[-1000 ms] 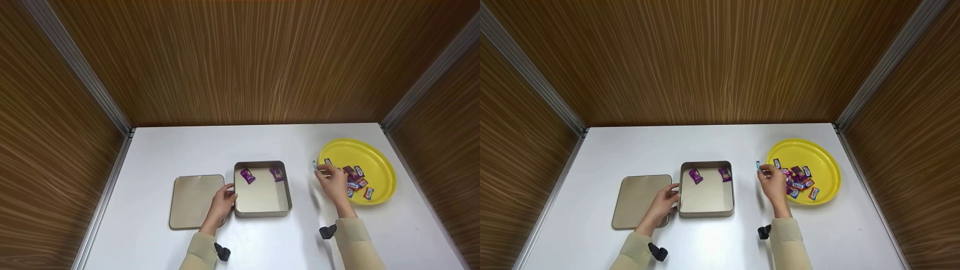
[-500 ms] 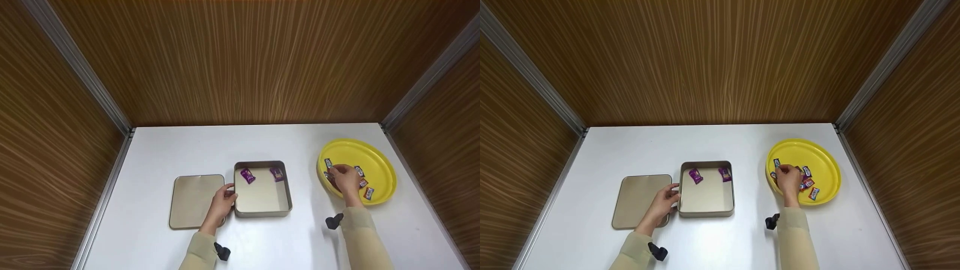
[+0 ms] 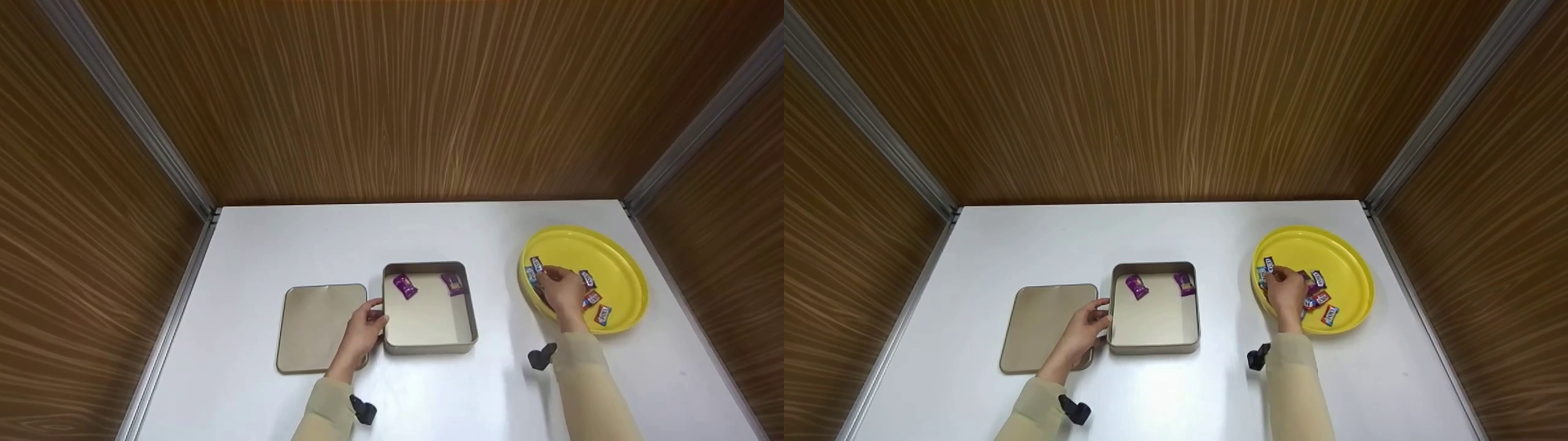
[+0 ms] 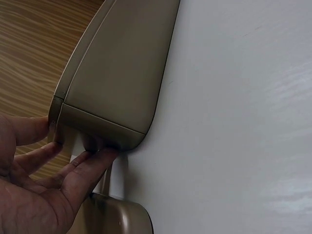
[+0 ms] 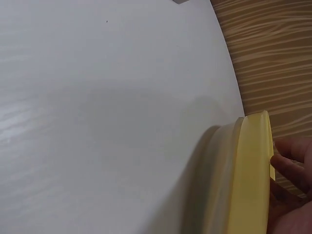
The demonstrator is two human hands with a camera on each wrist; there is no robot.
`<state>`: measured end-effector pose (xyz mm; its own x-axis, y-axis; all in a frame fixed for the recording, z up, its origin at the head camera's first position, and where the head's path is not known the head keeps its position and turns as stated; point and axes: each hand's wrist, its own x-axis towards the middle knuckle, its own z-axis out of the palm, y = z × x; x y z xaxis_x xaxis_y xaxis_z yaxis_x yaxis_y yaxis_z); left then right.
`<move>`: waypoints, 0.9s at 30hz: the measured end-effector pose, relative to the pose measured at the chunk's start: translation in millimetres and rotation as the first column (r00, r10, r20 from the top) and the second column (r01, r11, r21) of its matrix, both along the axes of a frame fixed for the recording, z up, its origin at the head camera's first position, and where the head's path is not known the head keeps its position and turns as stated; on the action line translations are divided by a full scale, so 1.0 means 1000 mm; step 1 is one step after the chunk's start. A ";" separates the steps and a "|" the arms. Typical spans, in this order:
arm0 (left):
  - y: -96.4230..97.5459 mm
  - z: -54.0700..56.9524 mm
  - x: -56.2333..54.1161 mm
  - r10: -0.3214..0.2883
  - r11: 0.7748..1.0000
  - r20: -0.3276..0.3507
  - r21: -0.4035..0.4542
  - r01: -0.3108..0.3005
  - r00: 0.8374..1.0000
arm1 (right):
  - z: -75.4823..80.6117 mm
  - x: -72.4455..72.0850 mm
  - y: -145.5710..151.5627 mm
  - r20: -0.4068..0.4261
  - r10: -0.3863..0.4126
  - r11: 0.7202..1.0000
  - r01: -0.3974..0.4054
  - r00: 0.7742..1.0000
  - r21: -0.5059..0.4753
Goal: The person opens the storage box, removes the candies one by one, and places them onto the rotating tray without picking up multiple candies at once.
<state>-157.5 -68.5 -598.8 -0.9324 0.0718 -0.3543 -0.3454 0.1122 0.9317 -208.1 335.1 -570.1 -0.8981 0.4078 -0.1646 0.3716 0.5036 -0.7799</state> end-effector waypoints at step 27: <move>0.000 0.000 0.001 -0.013 1.000 -0.012 0.010 0.013 1.000 | 0.012 0.023 -0.148 -0.270 0.546 0.827 -0.459 0.793 0.324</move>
<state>-156.1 -68.4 -598.8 -0.9357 0.0871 -0.3420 -0.3324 0.1076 0.9370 -185.2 186.8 -557.9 -0.9654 -0.1309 0.2253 -0.2485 0.7233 -0.6443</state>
